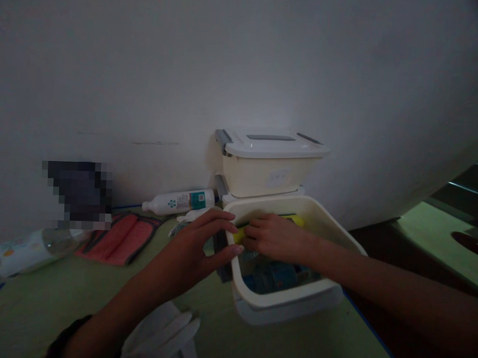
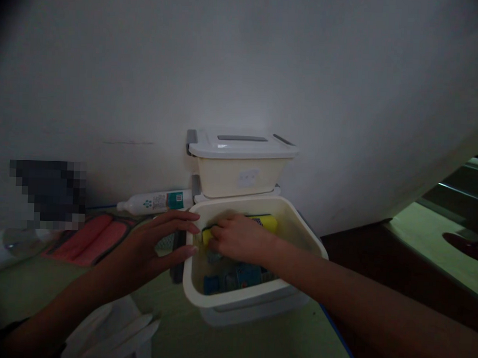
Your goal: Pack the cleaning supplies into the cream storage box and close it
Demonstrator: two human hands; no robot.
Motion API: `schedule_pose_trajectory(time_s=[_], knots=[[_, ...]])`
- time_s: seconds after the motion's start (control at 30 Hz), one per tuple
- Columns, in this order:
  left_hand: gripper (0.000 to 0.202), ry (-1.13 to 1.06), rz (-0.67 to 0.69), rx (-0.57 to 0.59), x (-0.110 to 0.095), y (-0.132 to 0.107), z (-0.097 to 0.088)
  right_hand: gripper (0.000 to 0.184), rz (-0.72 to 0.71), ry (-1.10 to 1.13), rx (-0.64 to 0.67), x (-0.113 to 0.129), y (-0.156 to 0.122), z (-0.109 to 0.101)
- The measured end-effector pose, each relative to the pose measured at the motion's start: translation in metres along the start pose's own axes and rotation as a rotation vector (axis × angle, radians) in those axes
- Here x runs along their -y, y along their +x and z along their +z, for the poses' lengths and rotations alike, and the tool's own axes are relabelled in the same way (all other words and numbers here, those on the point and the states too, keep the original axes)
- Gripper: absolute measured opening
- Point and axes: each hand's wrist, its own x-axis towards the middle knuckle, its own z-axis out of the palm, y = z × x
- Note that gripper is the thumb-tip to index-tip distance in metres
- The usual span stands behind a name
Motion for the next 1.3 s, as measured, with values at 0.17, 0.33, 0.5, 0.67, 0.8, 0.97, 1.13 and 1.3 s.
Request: schedule_pose_trajectory(time_s=[0.17,0.33,0.5,0.67,0.8,0.97,1.13,1.3], knots=[[0.016,0.01,0.011,0.004,0.0,-0.002,0.0,0.034,0.037,0.116,-0.023,0.003,-0.003,-0.001],[0.019,-0.017,-0.005,0.002,0.004,-0.002,0.001,0.037,0.191,0.361,0.108,-0.003,-0.012,-0.008],[0.02,-0.032,0.002,-0.011,0.007,-0.001,0.001,0.045,0.409,0.399,0.333,-0.012,-0.019,-0.009],[0.021,-0.03,0.004,-0.011,0.007,-0.001,0.002,0.038,0.452,0.339,0.334,-0.015,-0.02,-0.006],[0.021,-0.034,0.008,-0.008,0.006,-0.001,0.002,0.029,0.345,0.195,0.183,-0.01,-0.015,-0.01],[0.021,-0.03,-0.018,-0.004,0.007,-0.001,0.002,0.031,0.207,0.14,0.095,-0.006,-0.016,-0.01],[0.022,-0.038,-0.004,-0.011,0.006,0.0,0.002,0.046,0.374,0.355,0.275,-0.008,-0.024,-0.009],[0.02,-0.036,0.005,-0.012,0.007,0.0,0.002,0.059,0.47,0.435,0.396,-0.01,-0.021,-0.009]])
